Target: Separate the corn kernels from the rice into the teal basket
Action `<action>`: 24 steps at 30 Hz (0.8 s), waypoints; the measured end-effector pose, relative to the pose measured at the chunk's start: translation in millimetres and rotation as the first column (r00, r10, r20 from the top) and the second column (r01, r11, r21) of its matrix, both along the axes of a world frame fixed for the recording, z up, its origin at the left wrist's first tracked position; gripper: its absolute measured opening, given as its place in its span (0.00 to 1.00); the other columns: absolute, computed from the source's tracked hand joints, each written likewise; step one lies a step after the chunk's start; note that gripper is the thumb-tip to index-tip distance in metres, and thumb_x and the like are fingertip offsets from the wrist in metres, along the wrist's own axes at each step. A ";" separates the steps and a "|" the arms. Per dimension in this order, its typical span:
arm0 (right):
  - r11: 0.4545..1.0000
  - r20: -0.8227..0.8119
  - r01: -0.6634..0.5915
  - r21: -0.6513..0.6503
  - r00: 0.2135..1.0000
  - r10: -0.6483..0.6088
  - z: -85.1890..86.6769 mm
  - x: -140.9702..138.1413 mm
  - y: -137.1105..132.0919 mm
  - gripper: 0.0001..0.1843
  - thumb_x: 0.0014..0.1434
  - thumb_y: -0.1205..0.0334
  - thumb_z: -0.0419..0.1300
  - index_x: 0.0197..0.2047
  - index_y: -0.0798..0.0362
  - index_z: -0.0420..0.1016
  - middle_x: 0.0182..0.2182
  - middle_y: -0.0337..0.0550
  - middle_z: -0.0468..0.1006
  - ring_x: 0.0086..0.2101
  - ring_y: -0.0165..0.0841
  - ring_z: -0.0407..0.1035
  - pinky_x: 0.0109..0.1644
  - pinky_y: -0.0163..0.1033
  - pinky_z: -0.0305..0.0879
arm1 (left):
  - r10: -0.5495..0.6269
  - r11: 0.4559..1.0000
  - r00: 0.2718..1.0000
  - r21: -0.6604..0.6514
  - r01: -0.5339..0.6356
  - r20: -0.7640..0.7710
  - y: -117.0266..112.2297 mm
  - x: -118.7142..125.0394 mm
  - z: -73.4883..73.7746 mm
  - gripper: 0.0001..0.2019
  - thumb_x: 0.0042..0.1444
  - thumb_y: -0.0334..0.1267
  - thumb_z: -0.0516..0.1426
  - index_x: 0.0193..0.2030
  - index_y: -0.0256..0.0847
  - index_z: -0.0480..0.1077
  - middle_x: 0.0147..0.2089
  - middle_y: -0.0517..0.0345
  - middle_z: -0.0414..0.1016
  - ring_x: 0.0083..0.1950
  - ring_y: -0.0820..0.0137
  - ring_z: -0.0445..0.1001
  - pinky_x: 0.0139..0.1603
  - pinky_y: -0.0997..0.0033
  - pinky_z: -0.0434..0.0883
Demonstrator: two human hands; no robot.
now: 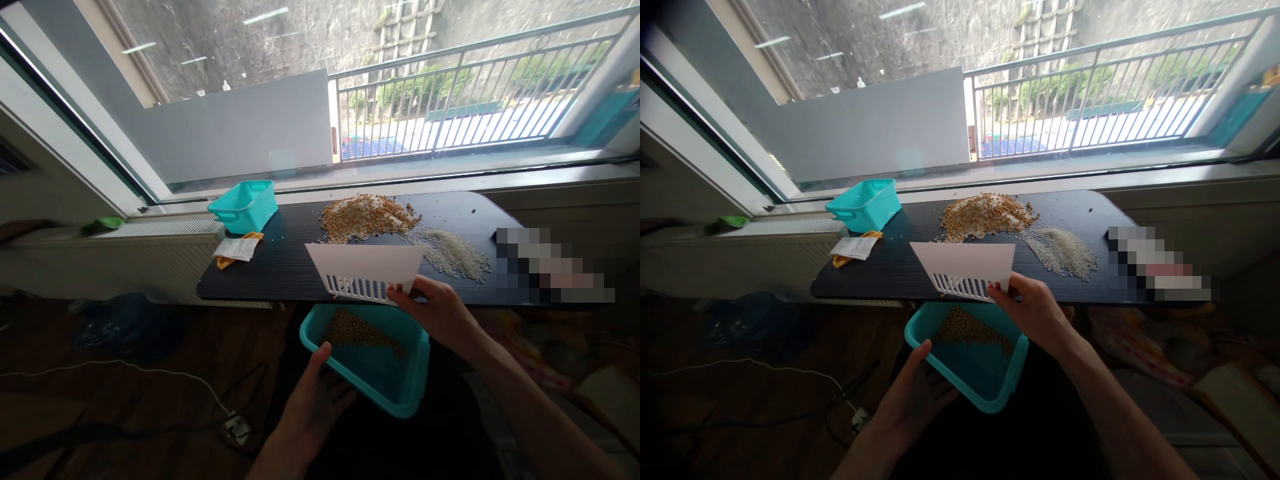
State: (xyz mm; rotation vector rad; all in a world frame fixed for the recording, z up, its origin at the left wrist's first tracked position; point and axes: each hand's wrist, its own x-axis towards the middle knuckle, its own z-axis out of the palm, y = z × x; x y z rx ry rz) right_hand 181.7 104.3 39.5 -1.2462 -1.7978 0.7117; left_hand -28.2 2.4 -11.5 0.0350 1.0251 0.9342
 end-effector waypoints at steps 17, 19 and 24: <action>0.982 0.046 0.177 0.072 0.983 -0.180 6.3 20.1 6.2 0.12 0.53 0.51 0.61 0.24 0.49 0.75 0.20 0.38 0.77 0.22 0.31 0.68 0.24 0.33 0.62 | 0.017 1.000 1.000 -0.003 -0.017 -0.019 -2.5 2.4 5.9 0.31 0.57 0.52 0.56 0.62 0.35 0.62 0.56 0.40 0.73 0.53 0.55 0.75 0.58 0.56 0.68; 0.987 0.042 0.146 0.065 0.988 -0.149 4.7 16.5 6.6 0.11 0.53 0.52 0.61 0.25 0.49 0.75 0.22 0.38 0.78 0.23 0.32 0.70 0.26 0.33 0.64 | 0.021 1.000 1.000 0.004 -0.021 -0.020 -2.7 2.4 7.1 0.31 0.57 0.52 0.57 0.62 0.35 0.63 0.57 0.40 0.73 0.53 0.55 0.75 0.58 0.56 0.67; 0.993 0.024 0.105 0.046 0.994 -0.107 1.4 11.1 7.0 0.11 0.53 0.52 0.61 0.26 0.49 0.76 0.24 0.38 0.80 0.24 0.32 0.72 0.28 0.33 0.66 | 0.014 1.000 1.000 0.007 -0.014 -0.020 -2.0 0.9 5.8 0.31 0.56 0.54 0.57 0.62 0.36 0.63 0.56 0.40 0.73 0.54 0.55 0.74 0.58 0.56 0.67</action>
